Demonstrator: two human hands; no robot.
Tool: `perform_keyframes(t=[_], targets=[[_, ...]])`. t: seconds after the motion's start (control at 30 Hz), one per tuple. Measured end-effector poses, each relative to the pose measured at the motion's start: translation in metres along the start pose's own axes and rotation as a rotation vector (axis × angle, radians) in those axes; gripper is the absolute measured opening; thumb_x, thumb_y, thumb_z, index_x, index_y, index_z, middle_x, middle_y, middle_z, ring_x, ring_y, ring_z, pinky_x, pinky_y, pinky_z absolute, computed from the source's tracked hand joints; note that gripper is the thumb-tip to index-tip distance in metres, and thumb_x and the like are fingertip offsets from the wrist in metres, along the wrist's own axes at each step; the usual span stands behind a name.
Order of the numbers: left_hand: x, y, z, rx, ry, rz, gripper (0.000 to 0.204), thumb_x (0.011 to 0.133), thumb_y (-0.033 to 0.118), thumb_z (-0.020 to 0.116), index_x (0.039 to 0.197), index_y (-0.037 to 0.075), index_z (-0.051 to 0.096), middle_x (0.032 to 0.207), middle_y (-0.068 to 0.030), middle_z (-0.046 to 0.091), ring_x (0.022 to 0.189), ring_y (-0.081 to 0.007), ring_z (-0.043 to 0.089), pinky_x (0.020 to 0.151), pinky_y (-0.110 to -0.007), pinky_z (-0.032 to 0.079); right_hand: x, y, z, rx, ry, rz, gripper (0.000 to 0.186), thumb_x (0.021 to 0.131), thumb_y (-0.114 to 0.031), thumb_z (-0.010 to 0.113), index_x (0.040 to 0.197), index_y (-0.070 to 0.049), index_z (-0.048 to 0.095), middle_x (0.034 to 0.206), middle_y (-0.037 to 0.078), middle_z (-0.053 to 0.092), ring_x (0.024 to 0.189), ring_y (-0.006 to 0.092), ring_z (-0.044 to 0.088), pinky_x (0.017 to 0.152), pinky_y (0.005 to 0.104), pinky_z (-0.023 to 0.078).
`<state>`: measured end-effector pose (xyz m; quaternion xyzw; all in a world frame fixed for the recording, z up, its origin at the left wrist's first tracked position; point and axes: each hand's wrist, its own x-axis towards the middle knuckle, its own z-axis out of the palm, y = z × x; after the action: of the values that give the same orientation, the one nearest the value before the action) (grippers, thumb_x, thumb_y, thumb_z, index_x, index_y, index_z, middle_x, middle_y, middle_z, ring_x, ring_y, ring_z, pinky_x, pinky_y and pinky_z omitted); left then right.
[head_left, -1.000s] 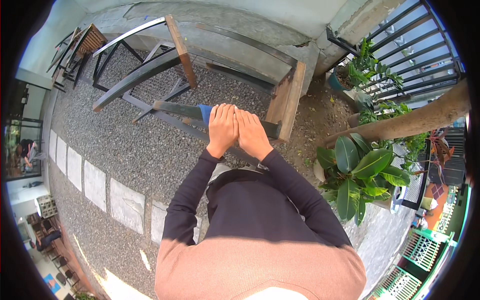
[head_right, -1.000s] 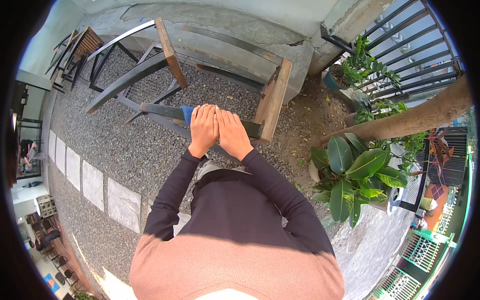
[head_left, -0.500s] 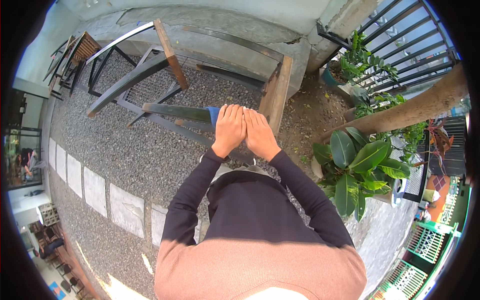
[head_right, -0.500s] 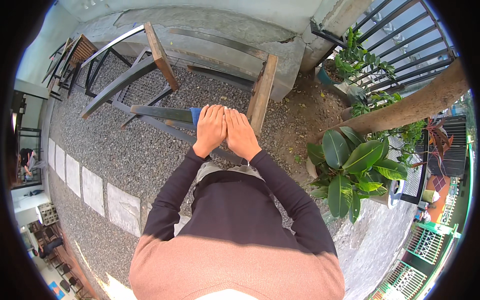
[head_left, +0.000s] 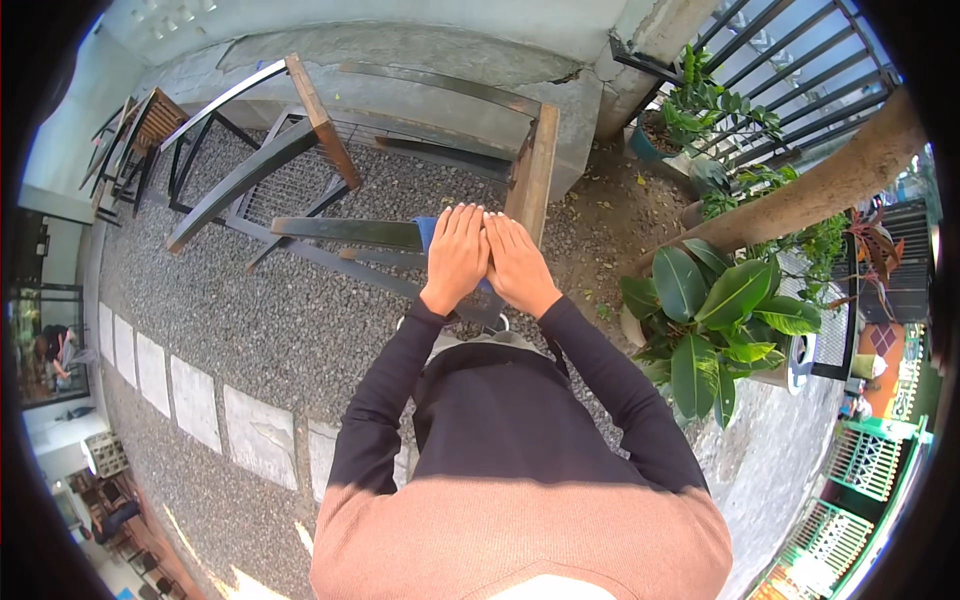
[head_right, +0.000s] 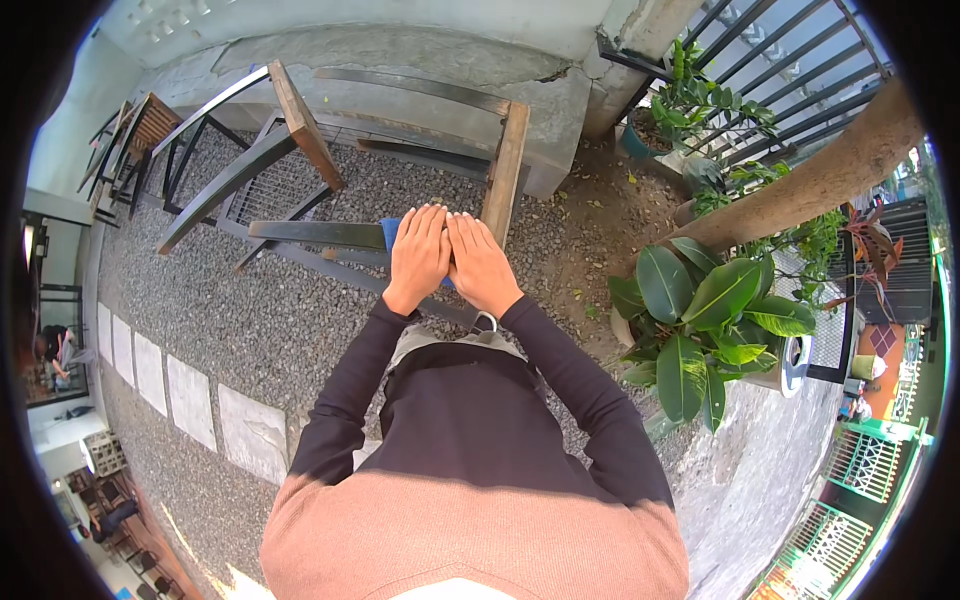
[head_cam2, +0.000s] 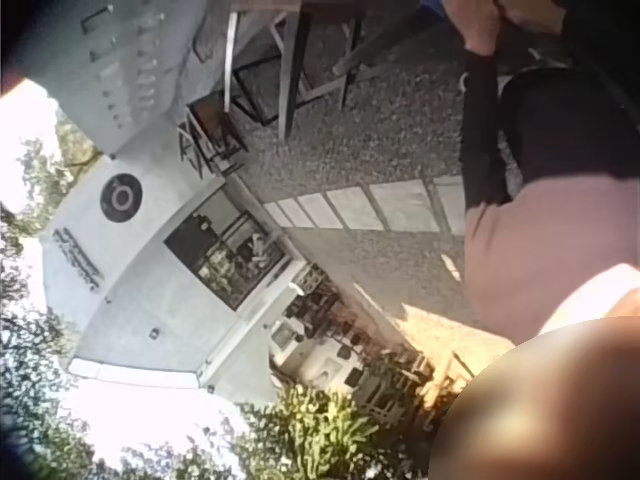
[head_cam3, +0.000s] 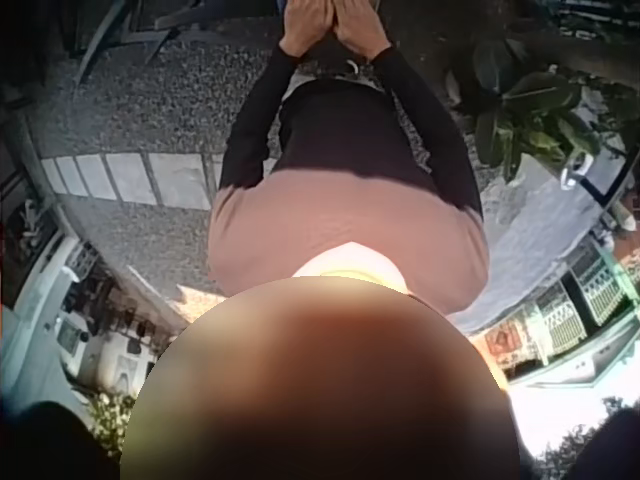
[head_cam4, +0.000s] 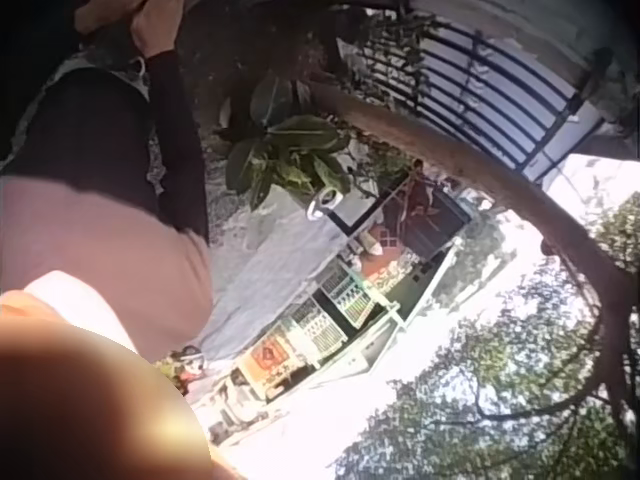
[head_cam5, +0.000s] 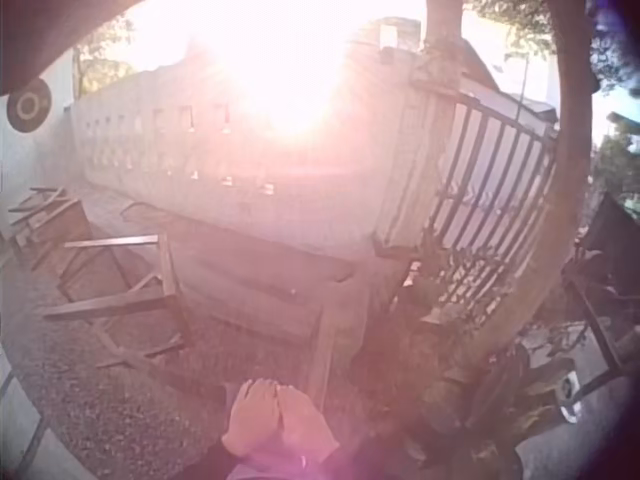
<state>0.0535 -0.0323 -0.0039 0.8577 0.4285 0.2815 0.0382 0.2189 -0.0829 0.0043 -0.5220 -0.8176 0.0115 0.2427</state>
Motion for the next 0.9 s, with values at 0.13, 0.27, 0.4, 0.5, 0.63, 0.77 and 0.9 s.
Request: perform_keyframes(t=[0.13,0.27,0.4,0.5,0.63,0.77,0.9], targets=[[-0.008,-0.002,-0.009,-0.014,0.026,0.044,0.048,0.111,0.022,0.054,0.147,-0.009,0.06,0.149,-0.0246,0.064,0.149,-0.0417,0.052,0.13,-0.054,0.033,-0.002,-0.003,0.0,0.024,-0.003,0.038,0.076,0.1,-0.032,0.069,0.156,0.013,0.046,0.158,0.03,0.054,0.151,0.0428,0.049,0.13,0.0506,0.036],[-0.011,-0.01,-0.013,0.019,-0.037,0.079,0.05,0.113,0.026,0.053,0.149,-0.008,0.059,0.151,-0.0236,0.063,0.148,-0.0405,0.053,0.13,-0.053,0.033,-0.002,-0.005,0.004,0.002,-0.012,0.062,0.079,0.1,-0.035,0.07,0.158,0.012,0.045,0.159,0.029,0.053,0.153,0.0425,0.047,0.131,0.0512,0.034],[-0.006,-0.016,-0.022,0.022,-0.097,0.109,0.049,0.113,0.024,0.051,0.151,-0.006,0.058,0.154,-0.0222,0.062,0.147,-0.0381,0.055,0.128,-0.052,0.034,0.001,-0.014,0.006,0.013,0.019,0.096,0.076,0.1,-0.032,0.069,0.158,0.012,0.044,0.159,0.029,0.052,0.152,0.0447,0.047,0.13,0.0531,0.035],[-0.003,-0.024,-0.026,-0.021,-0.141,0.142,0.05,0.113,0.024,0.051,0.152,-0.006,0.057,0.155,-0.022,0.061,0.146,-0.0382,0.055,0.128,-0.052,0.035,0.005,-0.023,0.01,-0.02,0.025,0.142,0.075,0.101,-0.032,0.067,0.158,0.011,0.045,0.158,0.029,0.053,0.152,0.0439,0.047,0.13,0.0539,0.034],[0.0,-0.032,-0.03,-0.028,-0.152,0.198,0.051,0.112,0.023,0.051,0.153,-0.006,0.055,0.156,-0.0218,0.061,0.145,-0.0382,0.056,0.126,-0.052,0.036,0.009,-0.028,0.016,-0.118,0.012,0.182,0.078,0.102,-0.038,0.064,0.159,0.011,0.044,0.157,0.028,0.053,0.151,0.0423,0.048,0.131,0.0552,0.032],[-0.001,-0.041,-0.034,-0.024,-0.159,0.216,0.05,0.111,0.023,0.052,0.152,-0.006,0.056,0.155,-0.0223,0.061,0.144,-0.0378,0.056,0.125,-0.052,0.038,0.015,-0.038,0.02,-0.067,0.029,0.22,0.069,0.104,-0.03,0.063,0.158,0.01,0.047,0.157,0.027,0.054,0.151,0.0424,0.048,0.13,0.056,0.033],[-0.002,-0.051,-0.038,-0.041,-0.15,0.212,0.05,0.111,0.022,0.052,0.151,-0.006,0.056,0.153,-0.0225,0.062,0.142,-0.0375,0.057,0.123,-0.051,0.039,0.023,-0.046,0.026,-0.08,0.023,0.224,0.068,0.104,-0.029,0.062,0.158,0.01,0.047,0.157,0.026,0.055,0.151,0.0421,0.048,0.13,0.0558,0.033]])
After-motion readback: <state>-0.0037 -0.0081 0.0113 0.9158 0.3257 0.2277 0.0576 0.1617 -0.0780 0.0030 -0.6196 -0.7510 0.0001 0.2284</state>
